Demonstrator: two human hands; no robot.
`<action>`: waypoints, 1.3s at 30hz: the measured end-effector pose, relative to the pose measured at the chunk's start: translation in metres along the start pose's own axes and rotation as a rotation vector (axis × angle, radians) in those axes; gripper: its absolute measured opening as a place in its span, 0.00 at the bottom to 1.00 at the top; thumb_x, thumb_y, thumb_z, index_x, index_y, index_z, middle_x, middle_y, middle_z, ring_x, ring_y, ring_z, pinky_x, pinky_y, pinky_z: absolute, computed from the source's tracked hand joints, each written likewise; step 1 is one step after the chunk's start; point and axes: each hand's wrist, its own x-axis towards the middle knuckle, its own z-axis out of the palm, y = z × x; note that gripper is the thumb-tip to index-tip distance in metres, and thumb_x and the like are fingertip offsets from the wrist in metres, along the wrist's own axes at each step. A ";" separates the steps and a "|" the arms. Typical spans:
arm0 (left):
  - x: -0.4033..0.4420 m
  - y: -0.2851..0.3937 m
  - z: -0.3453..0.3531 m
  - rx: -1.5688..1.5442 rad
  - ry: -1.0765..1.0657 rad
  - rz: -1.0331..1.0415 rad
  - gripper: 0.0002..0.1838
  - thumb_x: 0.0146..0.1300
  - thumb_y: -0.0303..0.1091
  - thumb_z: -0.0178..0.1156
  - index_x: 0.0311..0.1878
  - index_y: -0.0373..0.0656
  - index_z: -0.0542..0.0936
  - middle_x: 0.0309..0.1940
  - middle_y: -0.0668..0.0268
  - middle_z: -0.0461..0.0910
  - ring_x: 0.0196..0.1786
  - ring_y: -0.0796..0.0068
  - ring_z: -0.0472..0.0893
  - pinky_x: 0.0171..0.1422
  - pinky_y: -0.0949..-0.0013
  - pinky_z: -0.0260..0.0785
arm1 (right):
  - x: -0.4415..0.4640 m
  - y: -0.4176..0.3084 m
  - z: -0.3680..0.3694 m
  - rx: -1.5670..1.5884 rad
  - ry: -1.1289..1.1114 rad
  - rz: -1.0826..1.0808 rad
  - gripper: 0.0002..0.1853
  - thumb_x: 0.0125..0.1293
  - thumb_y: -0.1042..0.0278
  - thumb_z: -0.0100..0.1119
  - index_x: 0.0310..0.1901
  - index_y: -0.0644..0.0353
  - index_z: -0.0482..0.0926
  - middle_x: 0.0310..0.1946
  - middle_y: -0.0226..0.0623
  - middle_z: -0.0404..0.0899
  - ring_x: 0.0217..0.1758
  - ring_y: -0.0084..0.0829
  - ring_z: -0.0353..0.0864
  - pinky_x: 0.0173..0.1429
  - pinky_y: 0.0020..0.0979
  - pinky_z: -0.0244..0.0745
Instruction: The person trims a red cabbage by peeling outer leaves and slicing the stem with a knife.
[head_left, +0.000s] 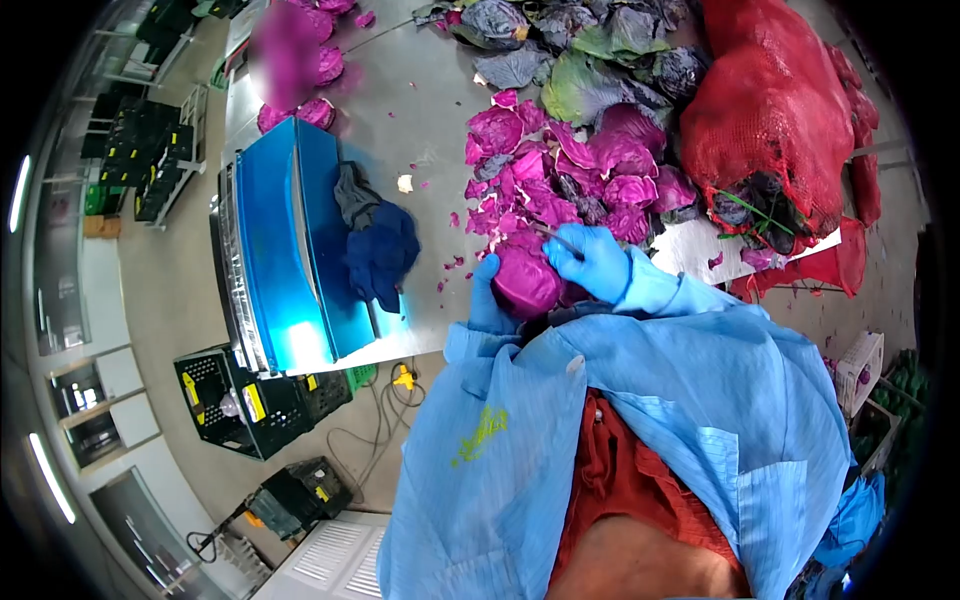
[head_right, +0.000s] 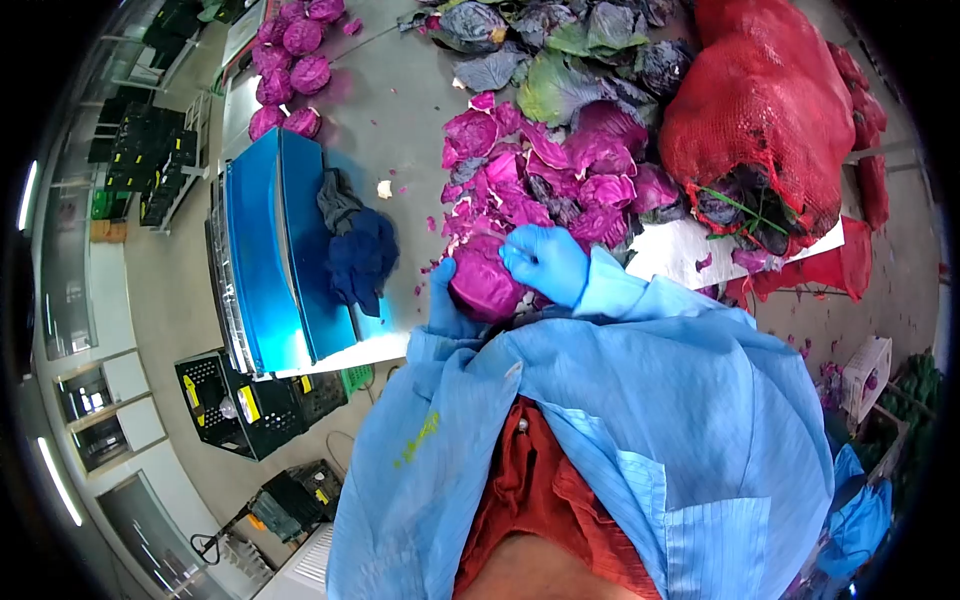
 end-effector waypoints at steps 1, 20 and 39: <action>0.001 -0.002 0.003 0.011 0.061 0.015 0.41 0.60 0.61 0.56 0.69 0.41 0.64 0.64 0.56 0.72 0.63 0.57 0.74 0.68 0.52 0.67 | 0.000 0.002 -0.001 -0.025 -0.001 0.025 0.08 0.63 0.68 0.60 0.37 0.64 0.79 0.28 0.46 0.78 0.30 0.42 0.81 0.36 0.37 0.74; 0.005 0.002 0.001 -0.072 0.056 -0.039 0.40 0.60 0.60 0.54 0.69 0.43 0.65 0.64 0.56 0.72 0.63 0.55 0.75 0.68 0.48 0.67 | 0.017 0.009 -0.005 0.429 -0.151 0.400 0.09 0.66 0.64 0.63 0.38 0.61 0.81 0.20 0.25 0.73 0.20 0.16 0.70 0.23 0.25 0.66; 0.006 0.006 0.003 -0.048 0.185 -0.031 0.41 0.58 0.62 0.57 0.69 0.44 0.65 0.63 0.57 0.72 0.63 0.56 0.74 0.67 0.49 0.68 | -0.015 0.017 0.022 -0.364 0.148 -0.150 0.11 0.61 0.71 0.64 0.44 0.59 0.74 0.33 0.39 0.76 0.29 0.41 0.82 0.30 0.40 0.77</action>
